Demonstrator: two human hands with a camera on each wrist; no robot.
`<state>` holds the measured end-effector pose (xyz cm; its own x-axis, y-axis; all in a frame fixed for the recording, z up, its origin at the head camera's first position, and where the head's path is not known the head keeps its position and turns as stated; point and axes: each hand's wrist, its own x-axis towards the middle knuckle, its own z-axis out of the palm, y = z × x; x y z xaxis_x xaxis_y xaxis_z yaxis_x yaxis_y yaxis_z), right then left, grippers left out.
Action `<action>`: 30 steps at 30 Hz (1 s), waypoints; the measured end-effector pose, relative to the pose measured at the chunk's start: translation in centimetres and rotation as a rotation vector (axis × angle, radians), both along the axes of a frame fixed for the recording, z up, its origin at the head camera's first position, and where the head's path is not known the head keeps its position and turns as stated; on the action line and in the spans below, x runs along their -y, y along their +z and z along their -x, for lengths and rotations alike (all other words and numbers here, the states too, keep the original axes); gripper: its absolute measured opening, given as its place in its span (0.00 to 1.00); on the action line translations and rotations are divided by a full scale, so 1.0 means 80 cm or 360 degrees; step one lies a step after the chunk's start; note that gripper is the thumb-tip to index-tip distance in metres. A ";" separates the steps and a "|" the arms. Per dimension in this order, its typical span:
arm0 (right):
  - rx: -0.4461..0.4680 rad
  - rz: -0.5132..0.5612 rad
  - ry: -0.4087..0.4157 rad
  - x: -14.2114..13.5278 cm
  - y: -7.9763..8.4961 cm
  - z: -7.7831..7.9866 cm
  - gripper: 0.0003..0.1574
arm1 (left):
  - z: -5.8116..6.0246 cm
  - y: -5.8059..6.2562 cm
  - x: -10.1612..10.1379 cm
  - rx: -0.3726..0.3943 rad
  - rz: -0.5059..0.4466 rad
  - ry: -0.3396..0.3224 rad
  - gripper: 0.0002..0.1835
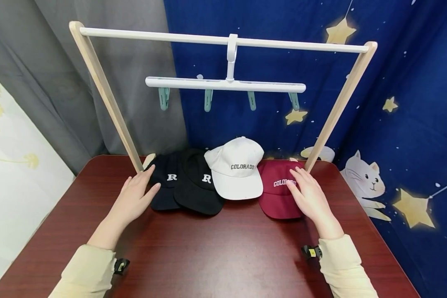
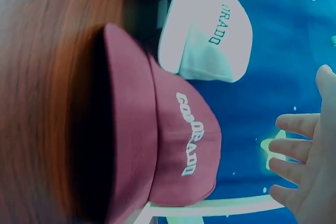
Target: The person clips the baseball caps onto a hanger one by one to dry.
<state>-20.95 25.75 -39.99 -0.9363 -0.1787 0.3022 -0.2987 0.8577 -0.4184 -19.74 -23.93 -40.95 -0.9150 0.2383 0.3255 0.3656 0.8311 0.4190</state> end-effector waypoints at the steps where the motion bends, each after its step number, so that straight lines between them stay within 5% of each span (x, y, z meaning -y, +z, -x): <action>1: 0.0000 0.0013 -0.0004 0.002 0.001 0.000 0.35 | 0.001 0.001 -0.003 0.0005 -0.0012 0.0000 0.33; 11: 0.0049 0.0138 -0.0093 0.018 0.001 0.002 0.35 | 0.004 0.009 -0.026 0.0023 -0.0150 0.0012 0.34; 30: 0.0031 0.0374 -0.0213 0.043 -0.012 0.010 0.33 | 0.012 -0.001 -0.062 0.0010 -0.0383 0.0078 0.27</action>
